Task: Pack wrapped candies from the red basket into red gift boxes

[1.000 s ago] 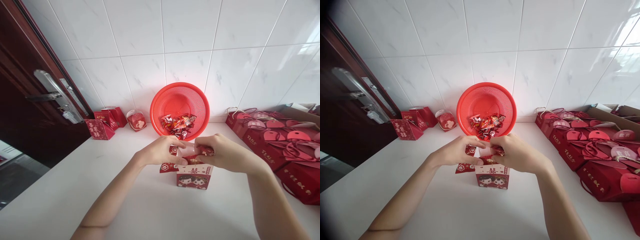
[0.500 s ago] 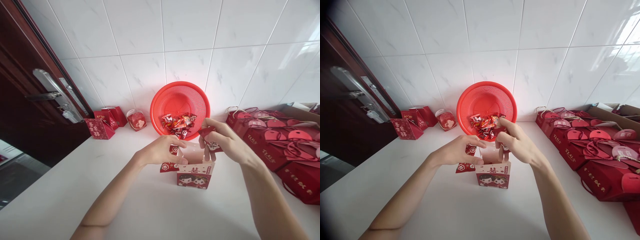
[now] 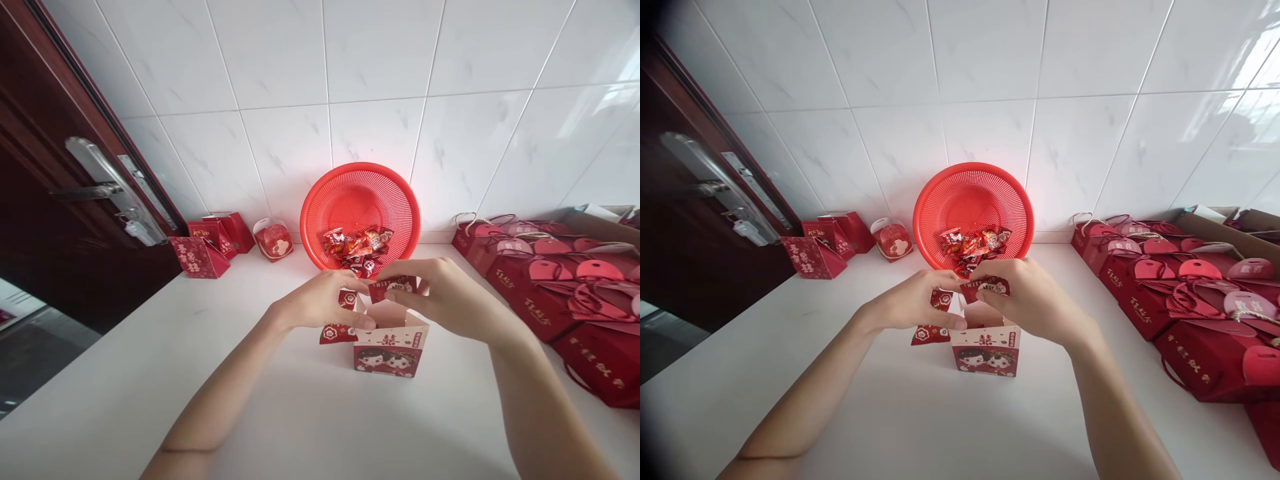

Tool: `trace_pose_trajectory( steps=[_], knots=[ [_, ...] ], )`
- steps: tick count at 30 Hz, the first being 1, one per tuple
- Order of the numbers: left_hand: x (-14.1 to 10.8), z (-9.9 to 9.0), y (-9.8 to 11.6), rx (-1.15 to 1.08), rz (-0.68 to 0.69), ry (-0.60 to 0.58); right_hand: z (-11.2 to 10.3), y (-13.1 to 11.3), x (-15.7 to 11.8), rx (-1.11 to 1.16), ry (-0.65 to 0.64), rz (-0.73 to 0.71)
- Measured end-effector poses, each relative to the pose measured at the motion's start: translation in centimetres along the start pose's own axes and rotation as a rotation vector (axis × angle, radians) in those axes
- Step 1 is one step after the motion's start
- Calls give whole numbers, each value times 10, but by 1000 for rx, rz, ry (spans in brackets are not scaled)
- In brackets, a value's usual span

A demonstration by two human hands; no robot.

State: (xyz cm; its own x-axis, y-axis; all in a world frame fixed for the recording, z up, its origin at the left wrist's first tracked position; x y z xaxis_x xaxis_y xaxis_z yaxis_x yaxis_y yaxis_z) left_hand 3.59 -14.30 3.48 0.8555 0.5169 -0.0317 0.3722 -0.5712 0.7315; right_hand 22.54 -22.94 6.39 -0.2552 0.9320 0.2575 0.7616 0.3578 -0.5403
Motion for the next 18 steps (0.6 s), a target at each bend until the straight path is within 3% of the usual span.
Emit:
trace_pose_trajectory(
  steps=[4, 11, 18],
  knots=[
    [0, 0, 0, -6, -9, 13, 3, -1, -1, -158, 42, 17],
    [0, 0, 1, -12, 37, 9, 15, -1, 5, -208, -50, -76],
    [-1, 0, 0, -28, 20, 41, 10, 2, 3, -180, -22, -1]
  ],
)
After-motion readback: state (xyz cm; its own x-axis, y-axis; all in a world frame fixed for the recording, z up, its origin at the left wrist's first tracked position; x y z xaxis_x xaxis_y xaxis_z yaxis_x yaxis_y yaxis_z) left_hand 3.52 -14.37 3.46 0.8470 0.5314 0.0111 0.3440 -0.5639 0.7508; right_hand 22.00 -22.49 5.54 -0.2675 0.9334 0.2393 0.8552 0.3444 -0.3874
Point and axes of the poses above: each hand's wrist, its own x-axis towards the middle knuckle, its own z-axis out of the palm, y = z × x, the point moved 2 cm from there along x, towards the middle knuckle, and after that the axes turned 4 degrees about -y, right-handed, at the moved point
